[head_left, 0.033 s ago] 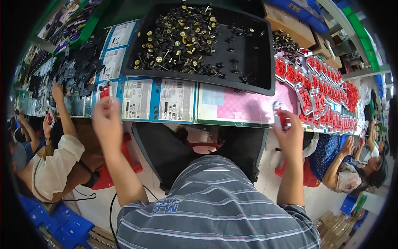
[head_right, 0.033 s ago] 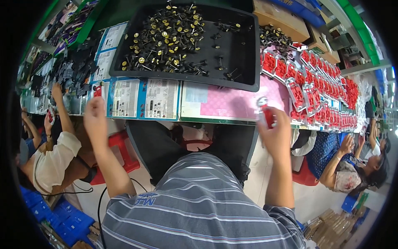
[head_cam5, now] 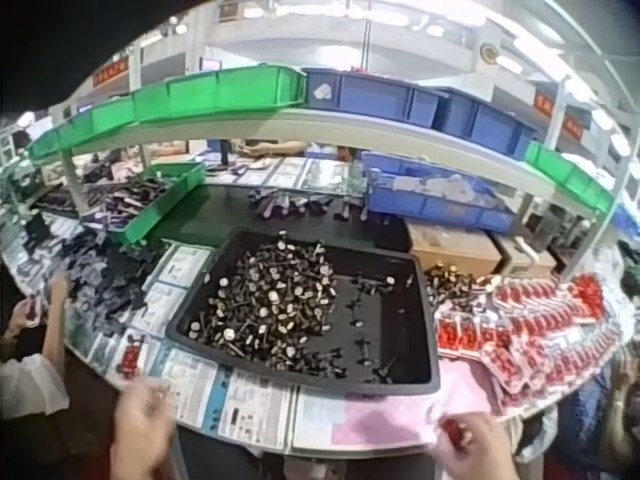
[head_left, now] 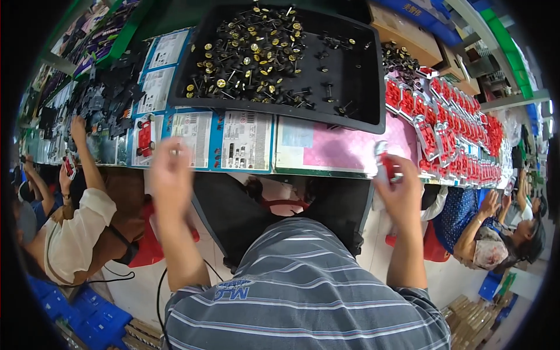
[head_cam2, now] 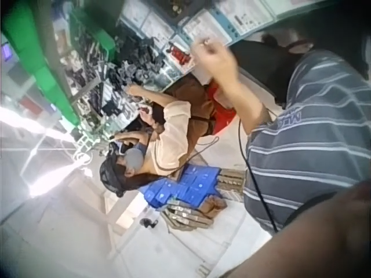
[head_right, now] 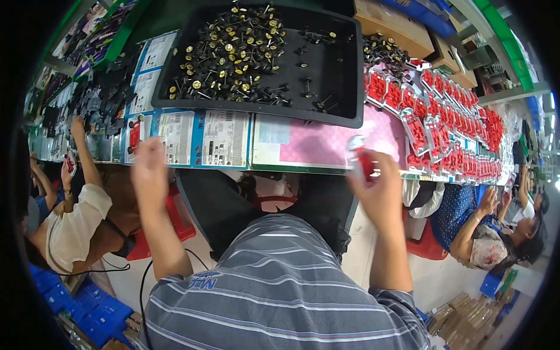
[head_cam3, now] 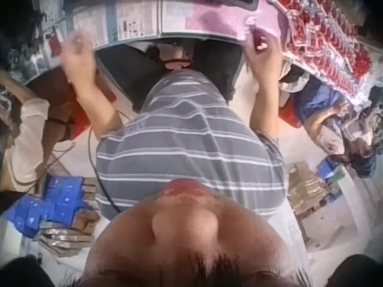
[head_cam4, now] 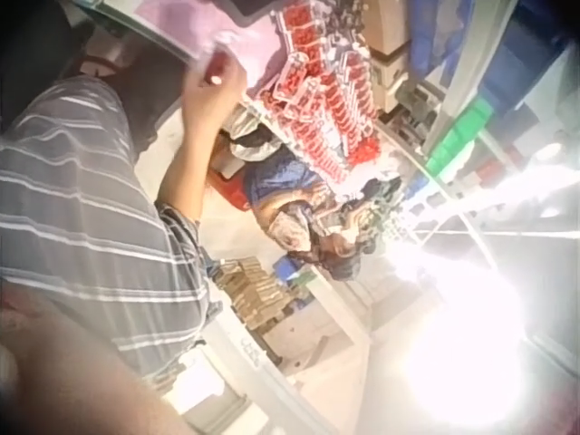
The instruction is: The person assembles toy cars by picking up wheel axles and pressing them into the toy car bodies by hand, then placing the assembled cars onto the table.
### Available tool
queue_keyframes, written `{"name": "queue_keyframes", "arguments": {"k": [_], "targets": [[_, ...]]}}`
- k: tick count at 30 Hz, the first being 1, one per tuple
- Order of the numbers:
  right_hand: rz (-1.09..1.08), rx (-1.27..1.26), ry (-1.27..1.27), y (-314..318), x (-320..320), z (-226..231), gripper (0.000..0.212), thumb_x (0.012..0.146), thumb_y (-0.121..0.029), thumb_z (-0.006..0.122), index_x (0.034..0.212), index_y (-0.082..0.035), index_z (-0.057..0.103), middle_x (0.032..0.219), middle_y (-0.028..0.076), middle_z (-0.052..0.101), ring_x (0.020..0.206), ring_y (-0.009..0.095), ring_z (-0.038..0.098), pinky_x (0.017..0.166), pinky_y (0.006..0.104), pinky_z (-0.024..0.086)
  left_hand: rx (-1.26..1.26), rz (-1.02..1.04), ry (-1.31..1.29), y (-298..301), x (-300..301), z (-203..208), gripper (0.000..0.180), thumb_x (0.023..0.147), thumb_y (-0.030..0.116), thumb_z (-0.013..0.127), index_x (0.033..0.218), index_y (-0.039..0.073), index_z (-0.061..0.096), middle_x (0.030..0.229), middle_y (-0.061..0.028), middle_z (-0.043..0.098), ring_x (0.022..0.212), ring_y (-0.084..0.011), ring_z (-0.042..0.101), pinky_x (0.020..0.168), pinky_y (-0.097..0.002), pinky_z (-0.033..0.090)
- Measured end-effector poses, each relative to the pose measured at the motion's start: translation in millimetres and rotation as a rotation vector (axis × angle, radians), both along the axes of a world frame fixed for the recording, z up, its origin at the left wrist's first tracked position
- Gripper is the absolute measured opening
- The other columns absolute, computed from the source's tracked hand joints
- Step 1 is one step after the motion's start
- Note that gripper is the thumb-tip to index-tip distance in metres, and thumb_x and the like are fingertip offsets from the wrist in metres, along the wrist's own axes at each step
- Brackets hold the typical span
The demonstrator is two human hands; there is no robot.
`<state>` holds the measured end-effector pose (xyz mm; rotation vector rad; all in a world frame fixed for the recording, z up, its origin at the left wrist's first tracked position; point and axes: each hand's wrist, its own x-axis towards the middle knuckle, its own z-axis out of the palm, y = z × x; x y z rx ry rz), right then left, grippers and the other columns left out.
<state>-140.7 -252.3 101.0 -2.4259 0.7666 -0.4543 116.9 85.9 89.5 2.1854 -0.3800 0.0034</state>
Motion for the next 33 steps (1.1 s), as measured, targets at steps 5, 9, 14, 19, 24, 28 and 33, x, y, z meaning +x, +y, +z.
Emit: {"name": "queue_keyframes", "arguments": {"k": [5,9,14,19,24,28,33], "targets": [[0.379,0.278,-0.200,25,39,26,0.048,0.078,-0.024,0.085,0.115,0.000,0.066,0.106,0.013,0.068,0.089,0.023,0.066,0.077,0.0340,0.053,-0.711,-0.686,0.789,-93,-119,-65,0.051,0.092,0.014,0.070,0.136,0.003,0.047,0.126,-0.0117,0.058,0.103,-0.0147,0.060,0.073,-0.0268,0.053],[0.086,-0.018,-0.230,-48,71,13,0.021,0.085,-0.011,0.078,0.101,0.001,0.072,0.090,0.011,0.071,0.077,0.019,0.066,0.071,0.0308,0.053,-0.925,-0.550,1.174,-93,-129,-75,0.032,0.093,0.014,0.069,0.121,0.007,0.055,0.099,-0.0044,0.065,0.071,-0.0056,0.060,0.055,-0.0213,0.046],[-0.104,-0.213,-0.161,-183,103,-26,0.021,0.087,-0.019,0.074,0.098,-0.001,0.074,0.091,0.016,0.073,0.082,0.028,0.071,0.075,0.0371,0.056,-0.736,-0.507,0.989,-93,-123,-66,0.032,0.093,0.012,0.069,0.121,0.006,0.056,0.093,-0.0042,0.066,0.067,-0.0054,0.058,0.053,-0.0199,0.043],[-0.012,-0.342,0.083,-270,145,-61,0.022,0.083,-0.017,0.071,0.099,-0.004,0.075,0.097,0.020,0.073,0.095,0.039,0.070,0.085,0.0454,0.055,-0.774,-0.492,1.016,-92,-121,-64,0.034,0.096,0.019,0.068,0.122,0.004,0.054,0.090,-0.0037,0.063,0.064,-0.0047,0.054,0.050,-0.0186,0.040],[-0.036,-0.454,0.290,-295,162,-92,0.023,0.082,-0.009,0.065,0.101,-0.009,0.077,0.099,0.023,0.072,0.099,0.040,0.069,0.087,0.0472,0.055,-0.778,-0.455,1.018,-94,-126,-67,0.034,0.096,0.009,0.068,0.126,0.003,0.054,0.096,-0.0046,0.064,0.065,-0.0065,0.055,0.052,-0.0200,0.043],[-0.036,-0.419,0.143,-273,152,-66,0.020,0.084,-0.016,0.072,0.099,-0.005,0.076,0.102,0.023,0.070,0.102,0.040,0.066,0.090,0.0457,0.053,-0.765,-0.448,1.026,-96,-128,-71,0.034,0.097,0.012,0.068,0.126,0.004,0.054,0.097,-0.0046,0.064,0.067,-0.0063,0.055,0.054,-0.0208,0.044],[-0.066,-0.129,-0.345,-142,86,-5,0.018,0.086,-0.014,0.075,0.094,0.001,0.068,0.120,0.018,0.063,0.117,0.035,0.060,0.098,0.0435,0.048,-0.800,-0.499,0.971,-100,-122,-80,0.045,0.099,0.022,0.061,0.136,0.002,0.045,0.103,-0.0089,0.061,0.069,-0.0110,0.054,0.053,-0.0238,0.043]]}}
